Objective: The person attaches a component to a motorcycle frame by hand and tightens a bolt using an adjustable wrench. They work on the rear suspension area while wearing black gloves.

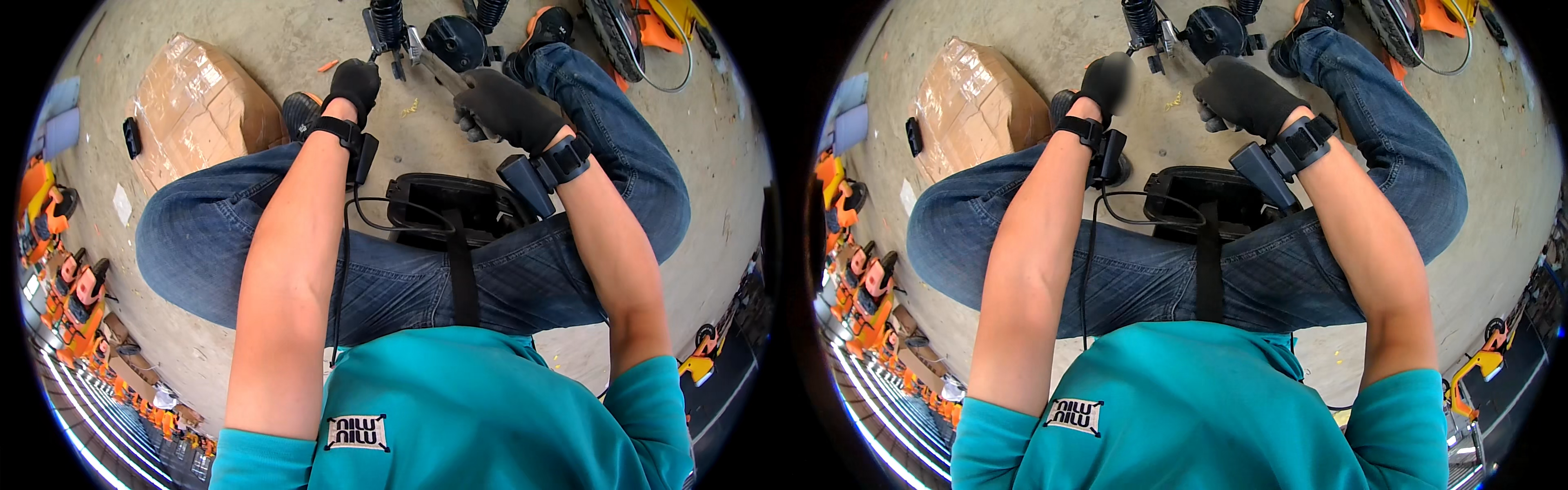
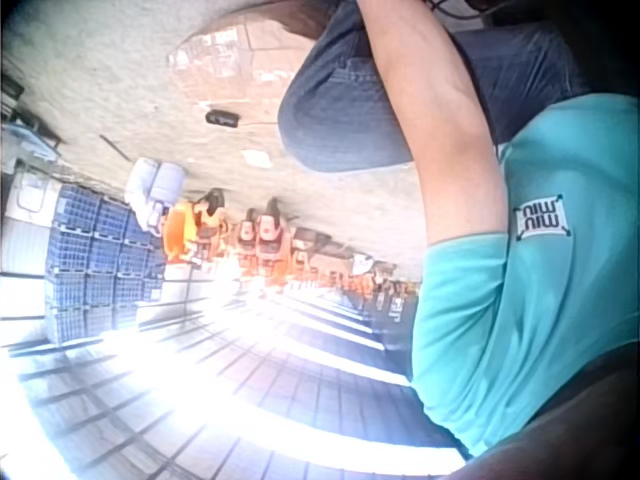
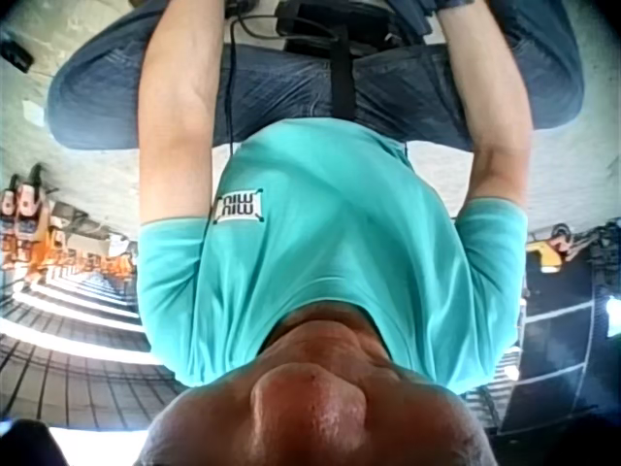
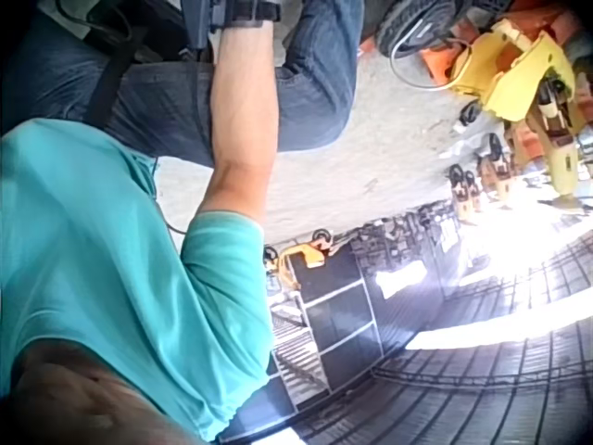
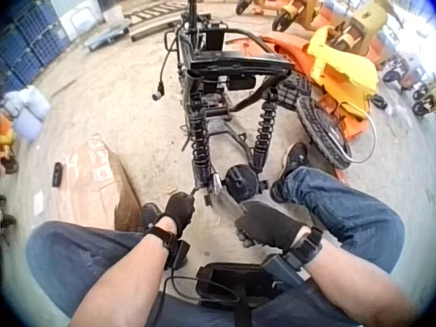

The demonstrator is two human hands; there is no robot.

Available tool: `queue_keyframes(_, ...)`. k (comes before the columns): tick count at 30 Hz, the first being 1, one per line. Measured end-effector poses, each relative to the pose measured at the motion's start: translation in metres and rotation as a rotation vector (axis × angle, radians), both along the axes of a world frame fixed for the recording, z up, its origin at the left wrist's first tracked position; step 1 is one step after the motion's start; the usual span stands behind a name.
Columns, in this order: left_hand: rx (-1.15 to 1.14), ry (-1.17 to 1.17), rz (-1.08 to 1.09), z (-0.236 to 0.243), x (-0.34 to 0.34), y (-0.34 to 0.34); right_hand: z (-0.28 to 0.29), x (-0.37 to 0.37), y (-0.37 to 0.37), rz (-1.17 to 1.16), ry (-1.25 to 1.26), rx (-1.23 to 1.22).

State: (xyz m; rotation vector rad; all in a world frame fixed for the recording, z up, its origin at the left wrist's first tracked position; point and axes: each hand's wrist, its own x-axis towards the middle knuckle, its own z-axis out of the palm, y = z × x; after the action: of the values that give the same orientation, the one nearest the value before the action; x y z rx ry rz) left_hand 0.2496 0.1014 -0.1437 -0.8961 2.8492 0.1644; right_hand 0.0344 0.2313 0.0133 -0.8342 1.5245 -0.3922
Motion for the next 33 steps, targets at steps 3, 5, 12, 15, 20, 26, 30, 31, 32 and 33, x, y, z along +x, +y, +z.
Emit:
queue_keyframes(3, -0.019, -0.069, -0.051, 0.003, 0.002, 0.0, 0.007, 0.002, -0.001, -0.028, -0.063, 0.025)
queue_keyframes(5, -0.004, -0.081, -0.033, 0.006, -0.003, -0.002, -0.007, -0.009, -0.001, 0.19, -0.04, -0.22)
queue_keyframes(12, 0.073, -0.071, 0.058, 0.008, -0.005, 0.0, -0.006, -0.04, -0.03, 0.516, 0.102, -0.496)
queue_keyframes(15, 0.018, -0.231, -0.032, 0.011, -0.008, 0.0, 0.014, -0.045, -0.038, 0.233, -0.107, -0.192)
queue_keyframes(20, 0.073, -0.216, 0.077, -0.006, -0.003, 0.001, 0.025, -0.06, -0.063, 0.224, -0.176, -0.015)
queue_keyframes(26, 0.113, -0.048, 0.103, -0.008, 0.011, 0.0, 0.061, -0.039, -0.082, 0.295, 0.136, -0.02)
queue_keyframes(30, 0.412, 0.412, 0.311, -0.018, -0.003, 0.003, -0.007, -0.093, -0.138, 1.401, 0.413, -0.781)
queue_keyframes(31, 0.271, 0.406, 0.168, -0.016, 0.0, 0.0, -0.011, -0.097, -0.145, 1.39, 0.387, -0.825)
queue_keyframes(32, 0.425, 0.481, 0.289, -0.017, -0.005, 0.003, -0.015, -0.101, -0.149, 1.377, 0.361, -0.866)
queue_keyframes(33, 0.569, 0.569, 0.437, -0.017, -0.001, 0.006, -0.01, -0.092, -0.15, 1.381, 0.411, -0.794)
